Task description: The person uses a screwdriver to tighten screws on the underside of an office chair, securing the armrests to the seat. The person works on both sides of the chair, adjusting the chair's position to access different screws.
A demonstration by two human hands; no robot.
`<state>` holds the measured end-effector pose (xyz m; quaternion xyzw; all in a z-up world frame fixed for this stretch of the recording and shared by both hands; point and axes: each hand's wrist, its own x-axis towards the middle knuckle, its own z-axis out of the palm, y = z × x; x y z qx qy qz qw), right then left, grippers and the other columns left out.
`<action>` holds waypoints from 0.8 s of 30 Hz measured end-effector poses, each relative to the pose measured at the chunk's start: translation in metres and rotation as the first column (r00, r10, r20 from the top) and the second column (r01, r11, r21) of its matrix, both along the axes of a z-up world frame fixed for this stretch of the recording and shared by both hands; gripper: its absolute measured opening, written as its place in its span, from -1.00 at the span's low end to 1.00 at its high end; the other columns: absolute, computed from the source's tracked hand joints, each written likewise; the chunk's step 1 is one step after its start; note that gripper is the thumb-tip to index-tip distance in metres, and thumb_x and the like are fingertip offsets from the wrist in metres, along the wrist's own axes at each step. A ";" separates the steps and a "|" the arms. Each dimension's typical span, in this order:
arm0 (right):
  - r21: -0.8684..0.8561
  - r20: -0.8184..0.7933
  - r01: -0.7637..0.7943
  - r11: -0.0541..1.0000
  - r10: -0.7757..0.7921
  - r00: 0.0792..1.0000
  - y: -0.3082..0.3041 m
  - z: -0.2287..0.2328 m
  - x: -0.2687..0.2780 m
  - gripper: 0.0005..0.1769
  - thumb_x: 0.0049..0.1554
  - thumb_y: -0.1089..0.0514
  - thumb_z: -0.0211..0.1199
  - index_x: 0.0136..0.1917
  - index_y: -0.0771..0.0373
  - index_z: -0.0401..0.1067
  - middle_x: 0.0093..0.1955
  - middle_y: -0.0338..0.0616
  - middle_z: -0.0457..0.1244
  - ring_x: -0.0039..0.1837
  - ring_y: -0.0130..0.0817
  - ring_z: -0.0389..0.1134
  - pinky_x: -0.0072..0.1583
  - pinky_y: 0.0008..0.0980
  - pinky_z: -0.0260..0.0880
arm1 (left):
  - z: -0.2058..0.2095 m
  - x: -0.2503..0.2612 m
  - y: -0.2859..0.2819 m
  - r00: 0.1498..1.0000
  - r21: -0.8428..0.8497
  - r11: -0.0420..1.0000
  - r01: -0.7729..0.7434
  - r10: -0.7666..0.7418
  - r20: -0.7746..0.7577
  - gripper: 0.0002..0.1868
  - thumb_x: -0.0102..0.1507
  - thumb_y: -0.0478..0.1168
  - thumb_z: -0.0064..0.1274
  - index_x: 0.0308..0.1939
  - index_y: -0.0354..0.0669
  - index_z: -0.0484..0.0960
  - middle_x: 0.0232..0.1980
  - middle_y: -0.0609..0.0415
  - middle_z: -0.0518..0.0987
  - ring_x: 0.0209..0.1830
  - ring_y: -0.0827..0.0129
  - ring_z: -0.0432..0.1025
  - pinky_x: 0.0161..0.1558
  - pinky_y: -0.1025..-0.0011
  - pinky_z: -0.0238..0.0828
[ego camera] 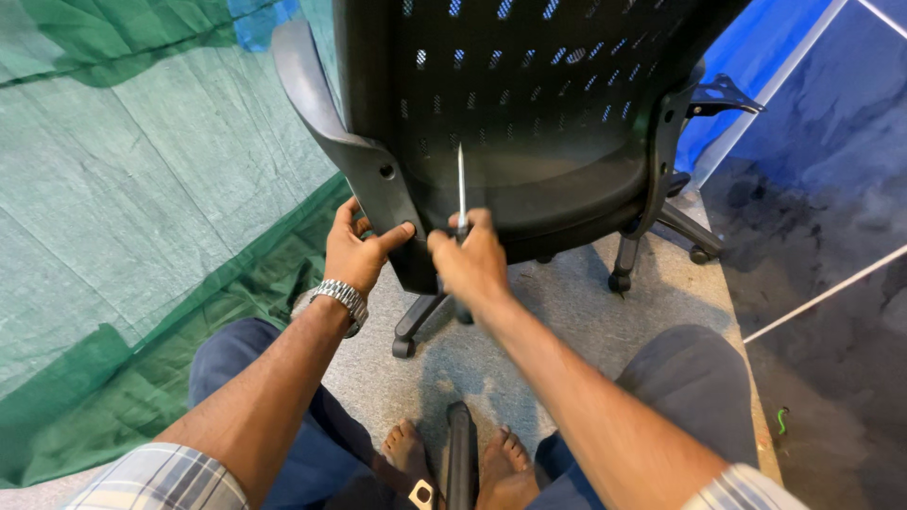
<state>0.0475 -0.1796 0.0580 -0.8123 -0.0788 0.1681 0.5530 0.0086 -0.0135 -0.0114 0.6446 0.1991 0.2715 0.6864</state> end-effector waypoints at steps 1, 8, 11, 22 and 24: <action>-0.042 0.029 -0.029 0.999 0.030 0.999 -0.006 -0.004 -0.010 -0.58 0.07 0.16 0.27 0.21 0.14 0.31 -0.19 -0.16 0.32 -0.18 -0.32 0.39 -0.12 -0.23 0.39 | 0.000 0.003 -0.003 0.999 0.024 0.999 -0.036 0.036 0.005 -0.13 0.06 -0.38 0.34 0.41 -0.22 0.27 0.06 -0.06 0.66 -0.04 0.33 0.60 -0.04 0.39 0.56; 0.051 0.511 -0.155 0.987 0.108 0.853 -0.040 -0.022 -0.066 -0.46 0.06 0.28 0.27 0.33 0.24 0.37 -0.05 -0.06 0.37 -0.02 -0.26 0.42 0.02 -0.20 0.40 | 0.002 0.005 -0.001 0.995 0.093 0.994 0.065 -0.071 0.064 -0.17 0.11 -0.37 0.27 0.42 -0.23 0.22 0.03 0.00 0.64 -0.06 0.40 0.60 -0.04 0.44 0.59; -0.064 0.240 -0.145 0.987 0.156 0.958 -0.046 -0.017 -0.080 -0.38 0.11 0.23 0.24 0.45 0.05 0.29 -0.12 -0.05 0.36 -0.19 -0.24 0.40 -0.16 -0.24 0.39 | 0.004 -0.001 0.002 0.995 0.073 0.992 0.102 -0.101 -0.024 -0.16 0.12 -0.37 0.25 0.46 -0.15 0.24 -0.01 0.01 0.63 -0.18 0.41 0.53 -0.22 0.44 0.46; 0.041 0.272 -0.114 0.993 0.098 0.957 -0.055 -0.015 -0.084 -0.50 0.05 0.28 0.26 0.29 0.13 0.45 -0.26 -0.23 0.31 -0.34 -0.57 0.33 -0.34 -0.44 0.30 | 0.008 0.002 -0.019 0.993 0.307 0.946 -0.105 0.114 -0.009 -0.35 0.17 -0.35 0.20 0.33 -0.19 0.36 -0.05 0.03 0.65 -0.14 0.43 0.58 -0.09 0.48 0.52; 0.038 0.169 -0.101 0.994 0.093 0.981 -0.055 -0.015 -0.084 -0.45 0.06 0.27 0.24 0.34 0.06 0.45 -0.27 -0.26 0.30 -0.40 -0.59 0.28 -0.40 -0.46 0.23 | 0.010 -0.001 -0.013 1.000 0.231 0.973 -0.015 0.016 -0.002 -0.36 0.17 -0.36 0.20 0.33 -0.17 0.36 -0.04 0.03 0.64 -0.14 0.42 0.57 -0.12 0.46 0.52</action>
